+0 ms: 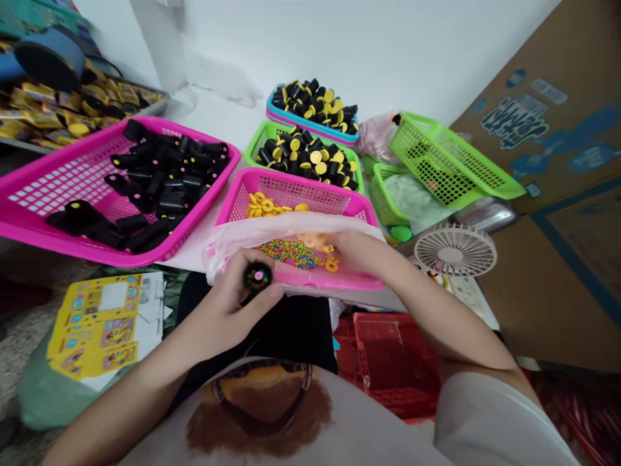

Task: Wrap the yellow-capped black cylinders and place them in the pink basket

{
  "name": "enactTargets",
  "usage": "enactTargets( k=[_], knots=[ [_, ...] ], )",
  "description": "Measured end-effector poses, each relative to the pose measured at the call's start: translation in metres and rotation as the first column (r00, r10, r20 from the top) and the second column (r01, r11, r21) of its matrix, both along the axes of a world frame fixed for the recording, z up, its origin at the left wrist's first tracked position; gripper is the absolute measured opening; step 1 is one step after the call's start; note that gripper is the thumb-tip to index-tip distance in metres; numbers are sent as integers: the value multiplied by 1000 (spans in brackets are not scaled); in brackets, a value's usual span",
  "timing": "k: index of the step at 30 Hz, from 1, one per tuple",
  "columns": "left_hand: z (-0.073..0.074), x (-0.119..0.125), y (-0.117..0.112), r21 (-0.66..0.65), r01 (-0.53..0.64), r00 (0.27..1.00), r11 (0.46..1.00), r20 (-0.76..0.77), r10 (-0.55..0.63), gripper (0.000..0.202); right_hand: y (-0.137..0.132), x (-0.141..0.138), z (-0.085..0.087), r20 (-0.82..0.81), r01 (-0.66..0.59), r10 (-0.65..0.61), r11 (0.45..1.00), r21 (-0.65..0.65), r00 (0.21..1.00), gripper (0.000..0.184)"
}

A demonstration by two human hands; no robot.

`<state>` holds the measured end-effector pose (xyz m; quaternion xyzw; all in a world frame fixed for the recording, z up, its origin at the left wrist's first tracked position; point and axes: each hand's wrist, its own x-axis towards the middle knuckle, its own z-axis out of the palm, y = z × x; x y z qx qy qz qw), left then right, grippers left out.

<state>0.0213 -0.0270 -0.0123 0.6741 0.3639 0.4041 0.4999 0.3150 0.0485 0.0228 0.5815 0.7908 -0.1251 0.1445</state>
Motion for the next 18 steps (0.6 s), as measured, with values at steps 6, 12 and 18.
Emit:
enactTargets(
  k=[6,12,18],
  knots=[
    [-5,13,1,-92,80,997,993,-13,-81,43,3,4,-34,127,134,-145,987,88,981,33],
    [-2,17,5,-53,72,997,996,-9,-73,35,1,18,-37,87,76,-81,995,65,993,25],
    [3,14,5,7,51,998,999,-23,-51,28,4,23,-40,14,63,-66,987,148,998,16]
  ],
)
